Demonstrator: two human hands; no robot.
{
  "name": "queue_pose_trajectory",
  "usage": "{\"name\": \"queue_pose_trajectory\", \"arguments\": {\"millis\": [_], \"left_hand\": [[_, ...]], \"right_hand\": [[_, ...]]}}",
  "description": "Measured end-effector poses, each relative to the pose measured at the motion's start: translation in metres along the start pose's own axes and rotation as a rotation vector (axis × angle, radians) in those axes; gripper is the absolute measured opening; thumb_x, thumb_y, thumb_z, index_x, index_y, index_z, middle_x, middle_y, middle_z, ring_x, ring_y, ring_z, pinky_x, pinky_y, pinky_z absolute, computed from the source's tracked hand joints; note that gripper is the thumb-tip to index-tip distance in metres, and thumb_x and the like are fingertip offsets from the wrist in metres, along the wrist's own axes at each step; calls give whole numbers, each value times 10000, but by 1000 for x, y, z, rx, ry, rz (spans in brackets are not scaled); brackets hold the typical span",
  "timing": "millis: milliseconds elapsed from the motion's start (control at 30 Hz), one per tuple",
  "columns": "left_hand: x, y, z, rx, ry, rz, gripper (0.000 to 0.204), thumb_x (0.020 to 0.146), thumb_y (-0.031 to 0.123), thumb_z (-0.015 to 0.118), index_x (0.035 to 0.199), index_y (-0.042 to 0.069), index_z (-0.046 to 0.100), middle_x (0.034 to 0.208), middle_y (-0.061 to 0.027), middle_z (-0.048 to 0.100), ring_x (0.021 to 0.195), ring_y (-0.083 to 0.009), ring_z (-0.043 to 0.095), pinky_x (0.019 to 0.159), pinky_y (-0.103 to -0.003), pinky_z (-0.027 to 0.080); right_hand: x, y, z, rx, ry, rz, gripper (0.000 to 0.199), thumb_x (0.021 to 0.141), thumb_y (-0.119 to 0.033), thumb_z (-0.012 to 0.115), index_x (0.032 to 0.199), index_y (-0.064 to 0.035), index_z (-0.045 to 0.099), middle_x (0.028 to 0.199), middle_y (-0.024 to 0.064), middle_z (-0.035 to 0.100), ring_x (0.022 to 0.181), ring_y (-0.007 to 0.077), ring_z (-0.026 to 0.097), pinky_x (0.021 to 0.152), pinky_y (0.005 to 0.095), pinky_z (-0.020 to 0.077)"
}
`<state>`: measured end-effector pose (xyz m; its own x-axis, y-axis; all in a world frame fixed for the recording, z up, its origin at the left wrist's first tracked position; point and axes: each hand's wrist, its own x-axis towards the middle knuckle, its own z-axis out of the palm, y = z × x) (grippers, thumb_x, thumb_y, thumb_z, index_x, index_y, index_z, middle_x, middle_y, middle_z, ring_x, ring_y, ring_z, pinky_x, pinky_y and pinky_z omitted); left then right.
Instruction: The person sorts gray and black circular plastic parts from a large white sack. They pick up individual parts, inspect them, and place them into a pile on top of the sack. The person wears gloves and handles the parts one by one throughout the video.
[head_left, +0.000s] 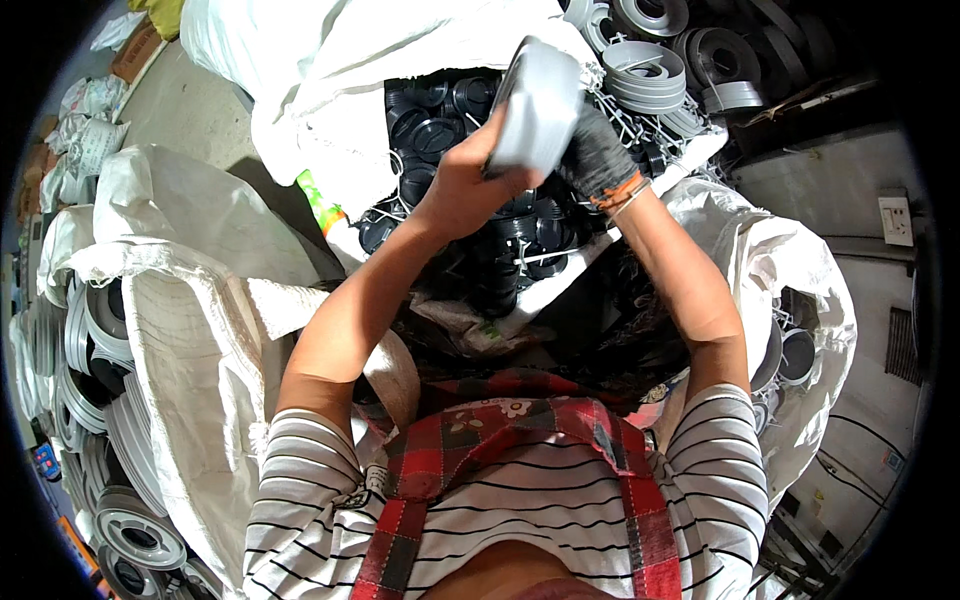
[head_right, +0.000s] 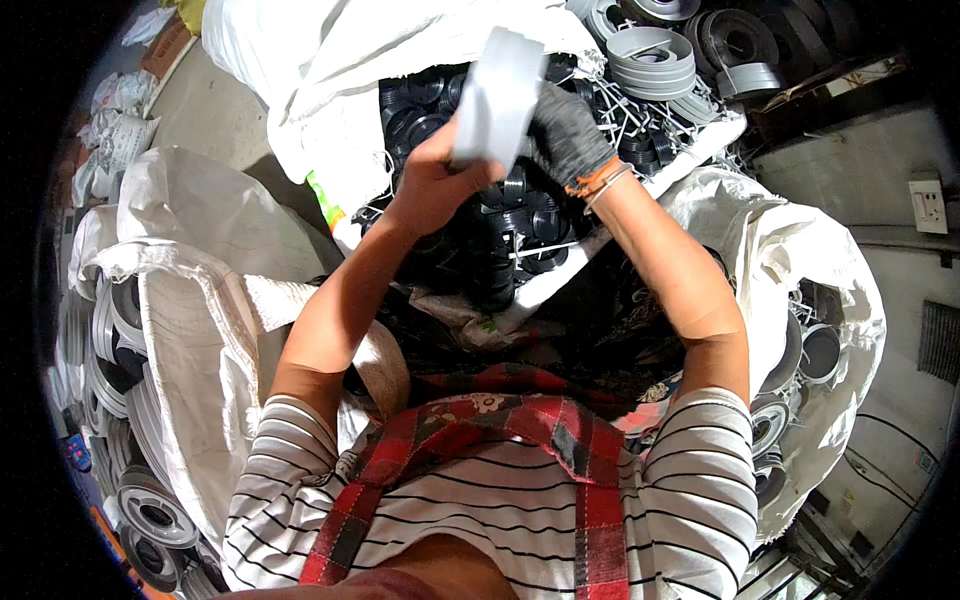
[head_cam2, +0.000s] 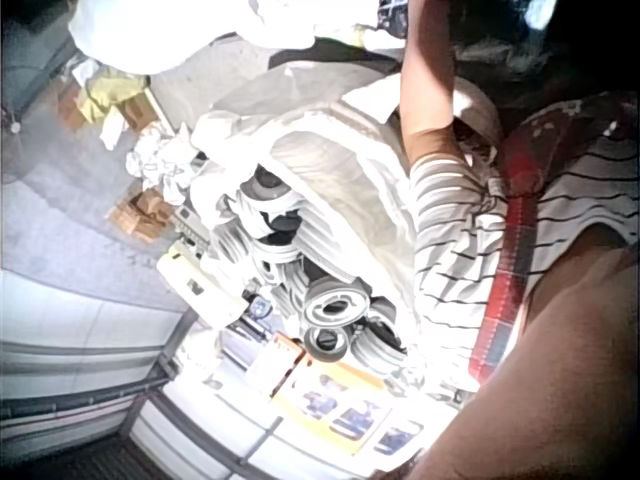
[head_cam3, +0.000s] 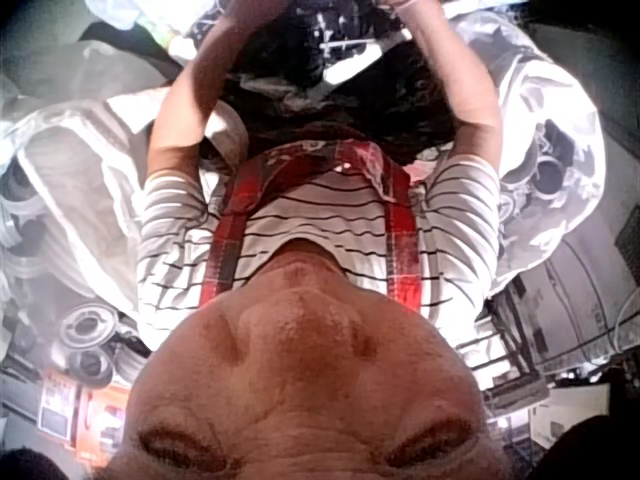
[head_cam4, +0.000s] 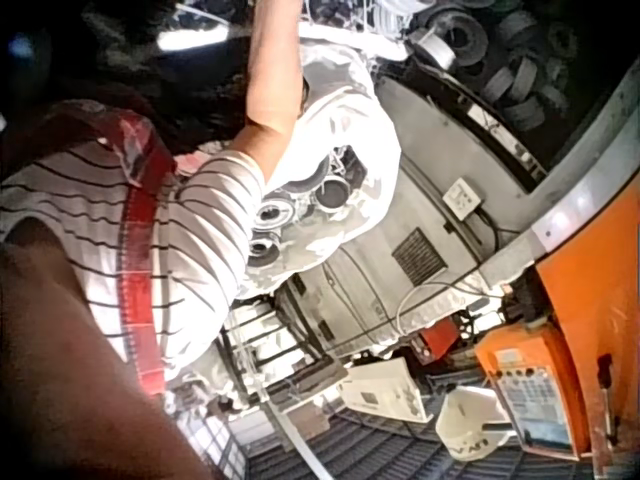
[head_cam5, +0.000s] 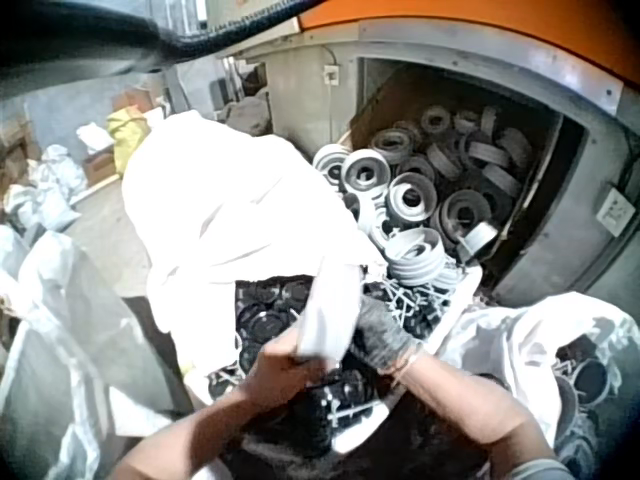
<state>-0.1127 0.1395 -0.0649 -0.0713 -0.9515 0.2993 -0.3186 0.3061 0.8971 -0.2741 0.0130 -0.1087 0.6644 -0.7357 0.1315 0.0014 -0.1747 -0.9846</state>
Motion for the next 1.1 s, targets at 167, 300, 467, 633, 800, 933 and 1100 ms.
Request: {"name": "queue_pose_trajectory", "arguments": {"millis": [167, 300, 467, 633, 800, 933, 1100], "left_hand": [[6, -15, -11, 32, -66, 156, 714, 713, 50, 732, 1341, 6, 395, 1345, -187, 447, 1246, -297, 439, 1043, -373, 326], [12, -2, -12, 363, -86, 352, 684, 673, 14, 714, 1300, 13, 441, 1260, -157, 517, 1180, -313, 487, 1024, -370, 371], [26, -23, -60, 815, 159, 399, 652, 684, -78, 660, 1292, 27, 451, 1301, -197, 464, 1197, -333, 468, 1022, -356, 368], [31, -16, -74, 652, 483, -45, 562, 815, 210, 654, 1293, -12, 458, 1293, -216, 492, 1214, -297, 471, 1018, -350, 356], [30, -20, -53, 464, 360, -133, 536, 761, 231, 681, 1191, -52, 532, 1161, -251, 567, 1115, -337, 542, 958, -337, 412], [27, -22, -42, 15, 264, -315, 484, 832, 239, 649, 1179, -77, 531, 1099, -184, 609, 1028, -234, 583, 913, -284, 431], [25, -20, -19, -426, 197, -330, 449, 939, 267, 506, 1178, -113, 496, 1078, -125, 606, 978, -200, 590, 914, -277, 430]], "right_hand": [[1, -16, -14, -769, 20, -420, 447, 839, -323, 589, 1218, -94, 530, 1133, 77, 601, 1043, 197, 573, 873, 301, 481], [-2, -1, -15, -609, -58, -281, 383, 885, -288, 559, 1211, -89, 534, 1141, 93, 604, 1031, 218, 586, 909, 341, 474], [32, 9, -46, -263, 63, 144, 321, 890, -287, 536, 1095, -44, 580, 1062, 139, 622, 948, 265, 605, 822, 360, 489], [65, 35, -120, -1540, 332, -149, 372, 816, -373, 550, 969, -44, 631, 953, 201, 632, 934, 350, 593, 826, 427, 459], [51, 62, -174, -1783, 121, 21, 374, 807, -389, 570, 973, -60, 638, 958, 178, 629, 924, 326, 593, 817, 420, 458], [43, 16, -131, -1626, 109, 34, 355, 820, -395, 568, 937, -71, 649, 889, 152, 641, 862, 329, 600, 773, 420, 463], [5, -36, -38, -1049, 247, -287, 335, 774, -346, 676, 844, -26, 605, 737, 134, 590, 723, 304, 579, 672, 378, 468]]}}
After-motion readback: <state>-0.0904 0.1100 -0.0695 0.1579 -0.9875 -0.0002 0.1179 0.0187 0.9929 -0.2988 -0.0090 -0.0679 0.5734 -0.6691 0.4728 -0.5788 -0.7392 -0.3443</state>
